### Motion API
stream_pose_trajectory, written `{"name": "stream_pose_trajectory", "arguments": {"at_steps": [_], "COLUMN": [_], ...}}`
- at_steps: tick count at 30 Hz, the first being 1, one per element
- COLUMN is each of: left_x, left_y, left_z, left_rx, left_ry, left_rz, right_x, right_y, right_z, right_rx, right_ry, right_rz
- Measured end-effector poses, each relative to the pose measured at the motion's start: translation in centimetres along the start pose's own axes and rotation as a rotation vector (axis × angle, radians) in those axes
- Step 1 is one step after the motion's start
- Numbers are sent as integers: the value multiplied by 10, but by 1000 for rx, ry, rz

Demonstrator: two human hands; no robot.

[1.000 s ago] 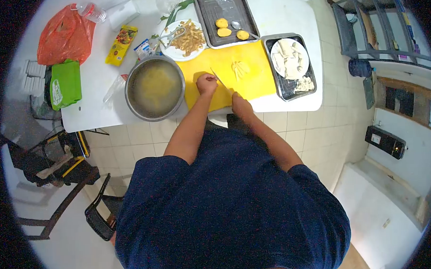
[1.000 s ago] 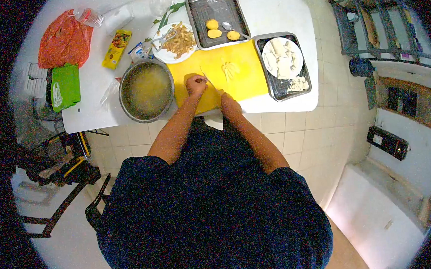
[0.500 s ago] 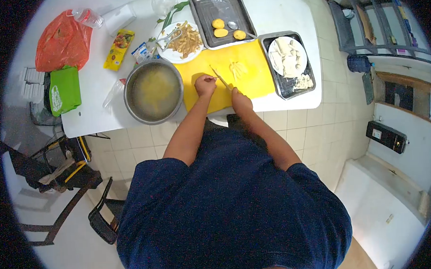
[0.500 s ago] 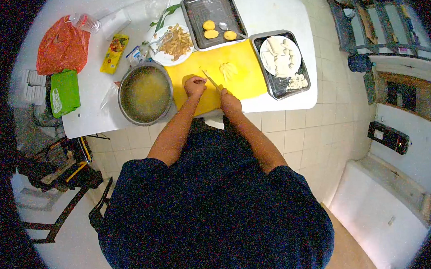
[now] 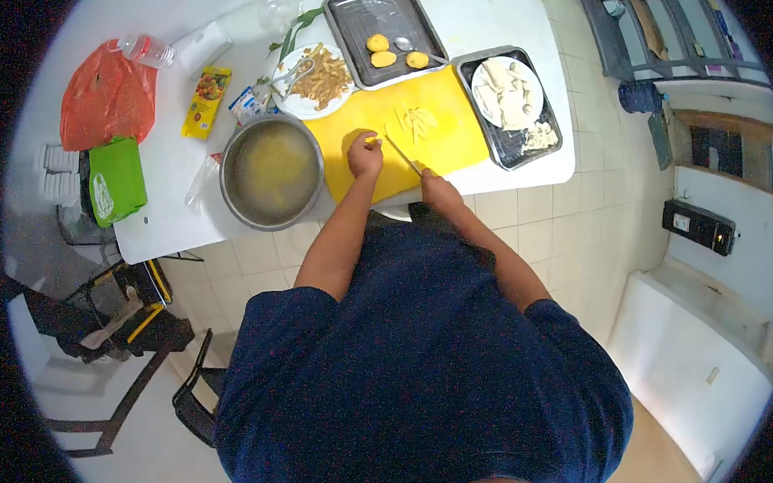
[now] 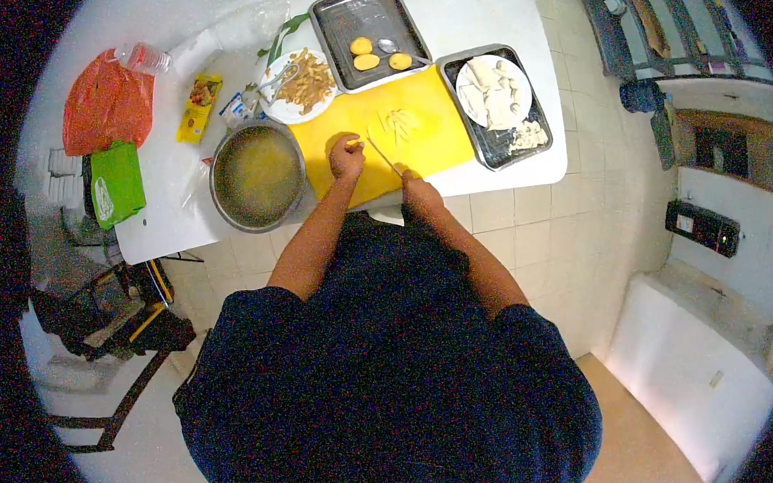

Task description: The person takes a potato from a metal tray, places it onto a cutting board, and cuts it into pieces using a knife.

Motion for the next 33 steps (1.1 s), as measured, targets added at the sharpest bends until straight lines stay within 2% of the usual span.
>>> {"name": "stream_pose_trajectory", "arguments": {"at_steps": [4,10,13,16,19,22,25,28,31,33], "left_x": [2,7,3,-22,-34,-18,-10,-16,-19,-21], "left_y": [-9,-6,-22,-78,-111,-101,-91,-85,-74,-72], "left_z": [-1,-6,-10,-5,-4,-18,-34,-44,-47,-42], "left_rx": [27,60,289,455,481,436,582,798,800,662], "left_ry": [3,69,158,157,179,396,557,627,622,494], "left_rz": [-170,-165,-298,-585,-781,-796,-736,-778,-772,-760], "right_x": [3,2,-1,-4,-4,-8,-16,-18,-17,-18], "right_y": [-10,-29,-26,-26,-38,-61,-76,-82,-83,-82], "right_z": [1,13,19,27,40,47,48,42,34,32], "right_rx": [-33,52,120,175,234,264,292,353,374,381], "right_ry": [-35,-140,-159,-214,-308,-347,-428,-403,-399,-410], "right_rz": [-10,-49,-27,17,-13,-57,-67,-71,-13,8]}}
Point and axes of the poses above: each hand's wrist, its own x-axis towards the middle knuckle, its own z-axis out of the back of the hand, y = z × x, the point moved 8 cm from there along x, towards the middle knuckle, and after that the axes turned 8 degrees about -x, right-handed, at the moved point
